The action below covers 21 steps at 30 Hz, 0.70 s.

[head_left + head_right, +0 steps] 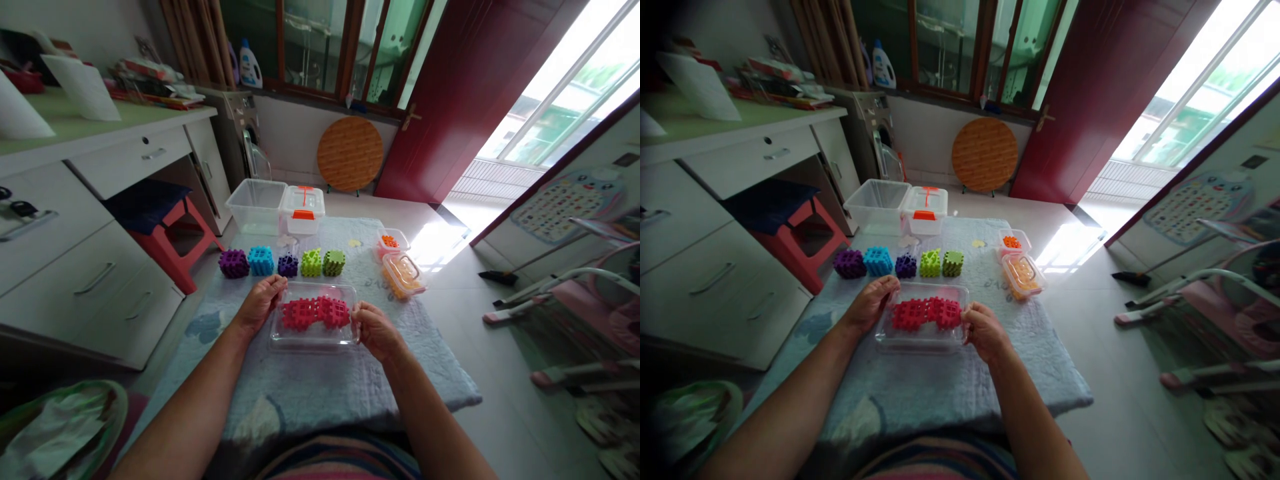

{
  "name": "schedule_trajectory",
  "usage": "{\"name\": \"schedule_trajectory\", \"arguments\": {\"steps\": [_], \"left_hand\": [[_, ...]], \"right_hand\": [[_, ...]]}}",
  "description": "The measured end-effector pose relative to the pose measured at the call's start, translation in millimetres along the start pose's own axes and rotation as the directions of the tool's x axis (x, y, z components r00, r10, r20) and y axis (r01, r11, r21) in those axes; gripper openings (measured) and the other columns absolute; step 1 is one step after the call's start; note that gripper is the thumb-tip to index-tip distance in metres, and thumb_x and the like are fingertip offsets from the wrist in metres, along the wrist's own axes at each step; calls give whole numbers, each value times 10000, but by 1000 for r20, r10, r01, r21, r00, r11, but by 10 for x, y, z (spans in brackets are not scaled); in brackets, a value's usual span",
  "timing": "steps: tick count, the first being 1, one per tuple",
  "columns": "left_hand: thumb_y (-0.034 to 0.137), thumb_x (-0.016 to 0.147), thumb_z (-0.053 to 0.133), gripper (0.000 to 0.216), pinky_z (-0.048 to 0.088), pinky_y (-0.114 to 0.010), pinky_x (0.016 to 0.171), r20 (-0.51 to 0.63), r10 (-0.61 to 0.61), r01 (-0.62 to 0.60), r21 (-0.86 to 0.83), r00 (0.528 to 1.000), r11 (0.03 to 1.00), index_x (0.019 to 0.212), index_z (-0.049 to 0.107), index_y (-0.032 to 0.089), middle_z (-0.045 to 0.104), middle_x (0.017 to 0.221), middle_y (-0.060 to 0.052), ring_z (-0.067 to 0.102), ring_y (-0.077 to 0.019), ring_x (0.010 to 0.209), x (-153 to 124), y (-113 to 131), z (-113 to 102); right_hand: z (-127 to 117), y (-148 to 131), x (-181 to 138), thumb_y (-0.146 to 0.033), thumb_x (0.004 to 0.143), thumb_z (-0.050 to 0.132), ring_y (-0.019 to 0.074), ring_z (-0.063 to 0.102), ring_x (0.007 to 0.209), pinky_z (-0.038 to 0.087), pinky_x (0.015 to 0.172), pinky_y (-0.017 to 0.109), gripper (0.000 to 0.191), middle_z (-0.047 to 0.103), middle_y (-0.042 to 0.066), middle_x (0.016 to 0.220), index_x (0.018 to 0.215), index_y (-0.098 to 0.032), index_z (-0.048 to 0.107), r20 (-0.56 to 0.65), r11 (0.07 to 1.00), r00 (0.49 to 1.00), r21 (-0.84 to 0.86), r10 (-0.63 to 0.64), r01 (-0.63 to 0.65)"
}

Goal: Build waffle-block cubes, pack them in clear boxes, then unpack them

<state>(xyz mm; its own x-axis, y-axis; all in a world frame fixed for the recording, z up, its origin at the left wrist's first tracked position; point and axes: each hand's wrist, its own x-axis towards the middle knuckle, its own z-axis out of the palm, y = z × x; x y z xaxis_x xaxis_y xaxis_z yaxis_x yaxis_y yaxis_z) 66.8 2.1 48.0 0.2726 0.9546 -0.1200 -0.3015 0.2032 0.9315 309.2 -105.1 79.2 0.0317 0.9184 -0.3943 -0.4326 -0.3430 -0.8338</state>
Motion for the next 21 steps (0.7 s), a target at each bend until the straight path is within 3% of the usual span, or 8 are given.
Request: {"name": "schedule_trajectory", "arguments": {"steps": [15, 21], "left_hand": [[435, 698, 727, 337, 266, -181, 406, -37, 36, -29, 177, 999, 984, 609, 545, 165, 452, 428, 71, 348, -46, 373, -24, 19, 21], [432, 705, 729, 356, 263, -180, 405, -36, 21, -15, 162, 999, 987, 593, 517, 169, 450, 434, 71, 346, -43, 373, -16, 12, 9]], "right_hand": [[-109, -24, 103, -262, 544, 715, 48, 397, 384, 361, 351, 176, 239, 463, -87, 478, 620, -190, 500, 7, 992, 998, -109, 60, -59], [-203, -195, 183, -353, 596, 750, 58, 447, 414, 387, 371, 187, 305, 504, -76, 542, 708, -191, 517, 78, 952, 993, -300, 90, -62]]}}
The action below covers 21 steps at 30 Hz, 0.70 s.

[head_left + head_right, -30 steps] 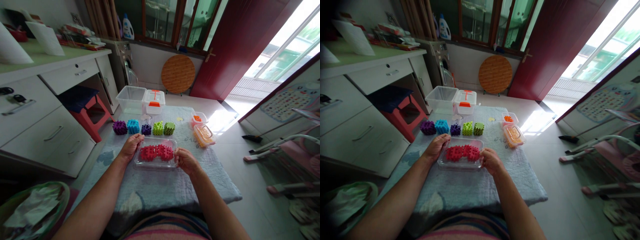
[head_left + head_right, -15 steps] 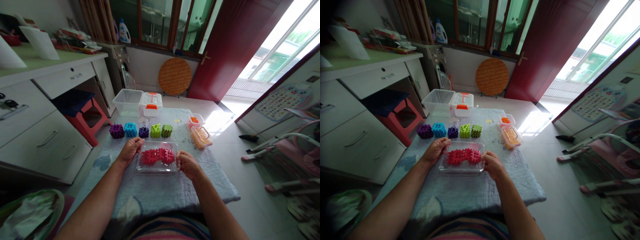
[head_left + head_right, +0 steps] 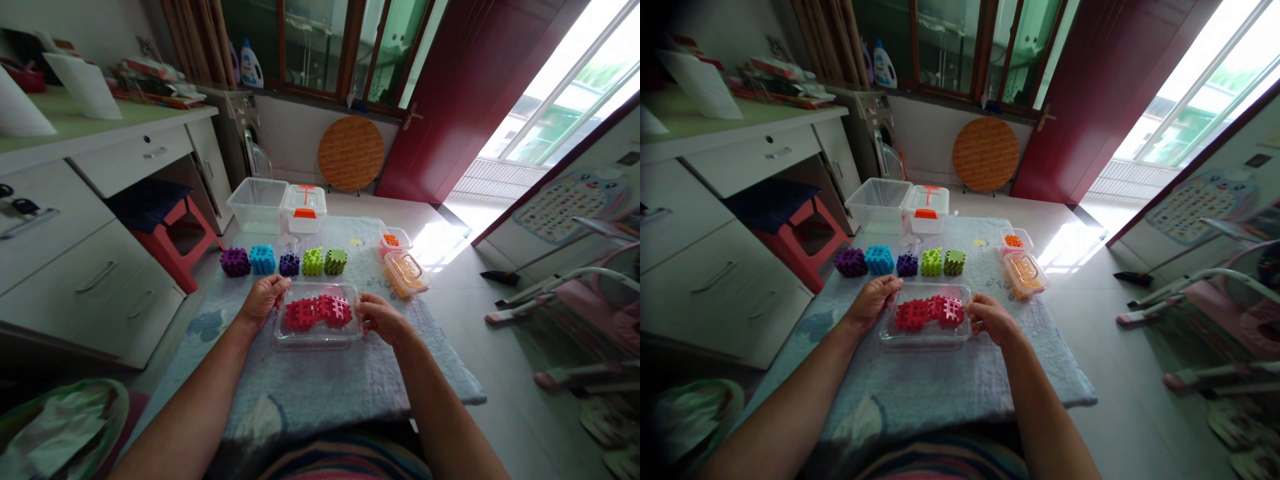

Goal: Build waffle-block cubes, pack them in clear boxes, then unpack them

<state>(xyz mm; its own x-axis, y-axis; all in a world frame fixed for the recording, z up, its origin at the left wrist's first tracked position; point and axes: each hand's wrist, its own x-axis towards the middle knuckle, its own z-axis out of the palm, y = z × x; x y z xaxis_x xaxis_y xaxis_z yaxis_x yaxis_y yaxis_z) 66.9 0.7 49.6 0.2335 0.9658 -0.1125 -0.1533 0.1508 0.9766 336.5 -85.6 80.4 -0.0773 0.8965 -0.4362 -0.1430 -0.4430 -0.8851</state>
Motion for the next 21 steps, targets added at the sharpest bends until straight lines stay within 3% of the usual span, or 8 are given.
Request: {"name": "schedule_trajectory", "arguments": {"steps": [7, 16, 21], "left_hand": [[441, 738, 723, 374, 266, -178, 402, 26, -2, 3, -33, 1000, 999, 606, 496, 175, 438, 442, 73, 343, -47, 377, 31, -63, -17], [392, 695, 765, 304, 274, -173, 432, 43, -31, 36, -105, 999, 994, 684, 570, 159, 467, 504, 66, 350, -47, 430, 25, -71, -29], [378, 675, 773, 286, 259, -172, 438, 22, -27, 28, -61, 999, 998, 696, 606, 146, 464, 501, 62, 349, -47, 440, 29, -83, -16]], "right_hand": [[-65, -269, 270, -407, 708, 712, 74, 507, 512, 382, 381, 179, 282, 544, -30, 674, 797, -184, 564, -152, 984, 984, -168, -93, 67], [-42, -447, 447, -337, 672, 752, 77, 485, 503, 388, 408, 181, 260, 494, -53, 559, 710, -177, 551, 147, 900, 989, -430, -3, 66], [-153, -505, 490, -396, 676, 756, 94, 525, 541, 412, 451, 198, 314, 523, -45, 589, 720, -183, 529, 305, 864, 942, -502, 138, 36]]}}
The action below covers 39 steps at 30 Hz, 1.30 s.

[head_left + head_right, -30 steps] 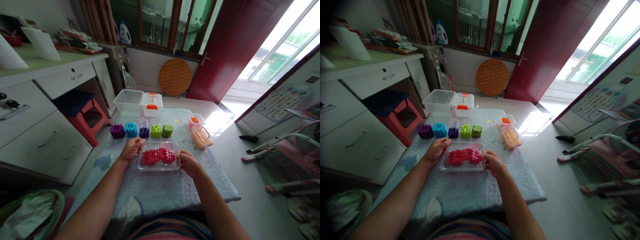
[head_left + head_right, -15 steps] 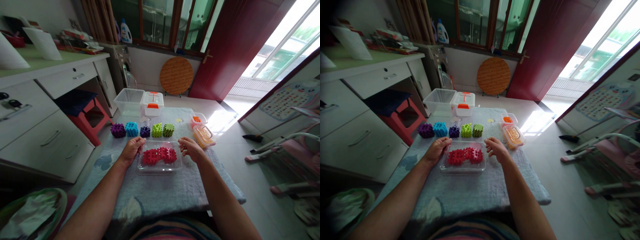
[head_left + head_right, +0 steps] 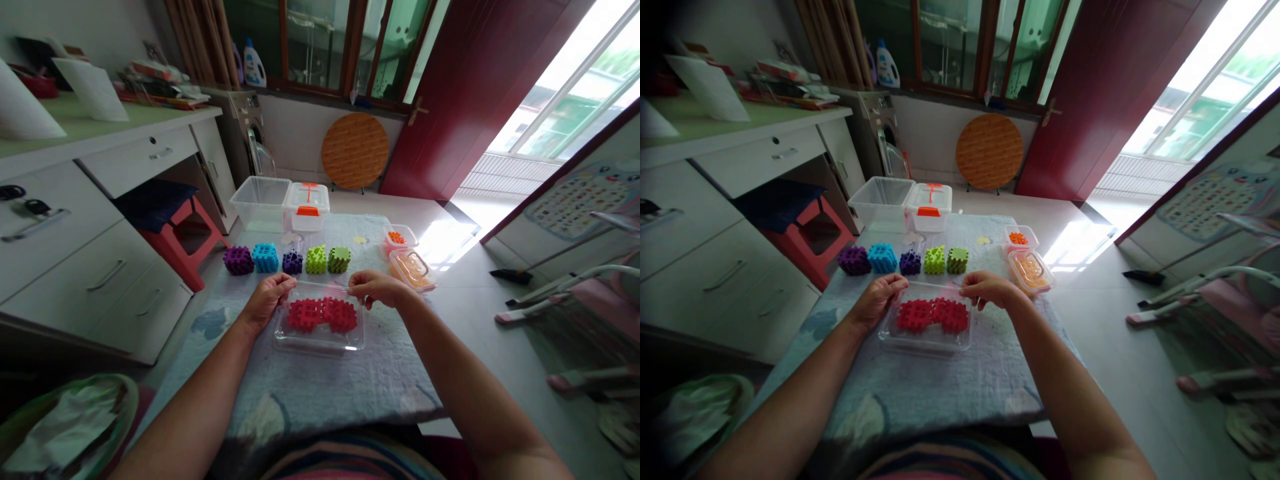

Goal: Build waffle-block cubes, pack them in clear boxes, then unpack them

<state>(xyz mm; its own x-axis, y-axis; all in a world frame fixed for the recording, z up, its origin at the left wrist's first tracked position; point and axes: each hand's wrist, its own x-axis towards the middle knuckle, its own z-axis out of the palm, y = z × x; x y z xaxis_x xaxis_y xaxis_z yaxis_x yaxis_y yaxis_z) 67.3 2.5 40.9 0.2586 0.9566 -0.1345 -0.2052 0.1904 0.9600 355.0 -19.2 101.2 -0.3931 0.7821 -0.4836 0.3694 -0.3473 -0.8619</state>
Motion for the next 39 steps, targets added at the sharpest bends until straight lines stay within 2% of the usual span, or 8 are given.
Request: {"name": "schedule_trajectory", "arguments": {"steps": [7, 13, 21, 27, 30, 32, 36, 39], "left_hand": [[404, 670, 775, 306, 240, -175, 426, 2, -4, 4, 3, 1000, 1000, 712, 619, 145, 464, 489, 65, 336, -47, 430, 2, -1, 25], [413, 660, 781, 326, 227, -170, 414, 3, -28, 28, -22, 1000, 999, 707, 601, 145, 436, 476, 78, 317, -40, 411, -9, 21, 63], [454, 689, 770, 380, 273, -163, 410, 43, -67, 71, -111, 997, 991, 857, 589, 165, 472, 505, 89, 362, -44, 400, -23, 50, 108], [472, 692, 767, 434, 325, -158, 438, 13, -54, 55, -93, 998, 994, 923, 593, 148, 529, 573, 63, 418, -50, 450, -26, 64, 102], [467, 693, 761, 435, 352, -168, 444, 10, -49, 50, -72, 999, 996, 938, 595, 149, 533, 582, 61, 433, -58, 454, -24, 56, 96], [453, 697, 757, 419, 366, -174, 453, 13, -48, 49, -65, 999, 997, 942, 595, 154, 533, 583, 62, 438, -60, 455, -27, 56, 95], [441, 691, 762, 407, 376, -181, 459, 19, -64, 65, -52, 998, 997, 925, 595, 154, 532, 577, 60, 429, -60, 451, -30, 61, 94], [440, 682, 773, 409, 379, -182, 456, 11, -67, 68, -48, 998, 997, 917, 604, 151, 535, 588, 57, 434, -60, 455, -22, 53, 89]], "right_hand": [[-22, -110, 207, -349, 697, 709, 60, 454, 548, 351, 512, 199, 228, 549, -42, 635, 752, -145, 623, 139, 986, 986, -123, -93, 110], [80, -214, 412, -215, 637, 637, 47, 378, 459, 270, 440, 188, 101, 480, -75, 528, 652, -165, 551, 221, 986, 973, -136, -65, 96], [191, -30, 301, -244, 575, 626, 56, 349, 363, 253, 366, 178, 146, 455, -80, 407, 576, -196, 489, 238, 992, 970, 125, -40, 11], [168, 217, -40, -286, 573, 691, 49, 367, 365, 235, 368, 177, 226, 463, -77, 441, 597, -188, 488, 107, 942, 990, 332, -96, 55], [54, 224, -230, -289, 607, 713, 41, 337, 368, 240, 380, 182, 242, 453, -80, 463, 632, -187, 495, 30, 897, 989, 425, -144, 118], [-75, 158, -328, -272, 623, 704, 44, 337, 380, 248, 390, 186, 218, 453, -75, 472, 642, -188, 504, -71, 868, 981, 459, -179, 191], [-435, -117, -383, -226, 647, 656, 63, 384, 444, 341, 445, 206, 156, 468, -56, 521, 637, -198, 503, -402, 847, 902, 416, -155, 331], [-722, -364, -293, -167, 679, 605, 78, 405, 481, 368, 460, 212, 129, 465, -40, 535, 627, -199, 492, -536, 846, 836, 388, -115, 365]]}}
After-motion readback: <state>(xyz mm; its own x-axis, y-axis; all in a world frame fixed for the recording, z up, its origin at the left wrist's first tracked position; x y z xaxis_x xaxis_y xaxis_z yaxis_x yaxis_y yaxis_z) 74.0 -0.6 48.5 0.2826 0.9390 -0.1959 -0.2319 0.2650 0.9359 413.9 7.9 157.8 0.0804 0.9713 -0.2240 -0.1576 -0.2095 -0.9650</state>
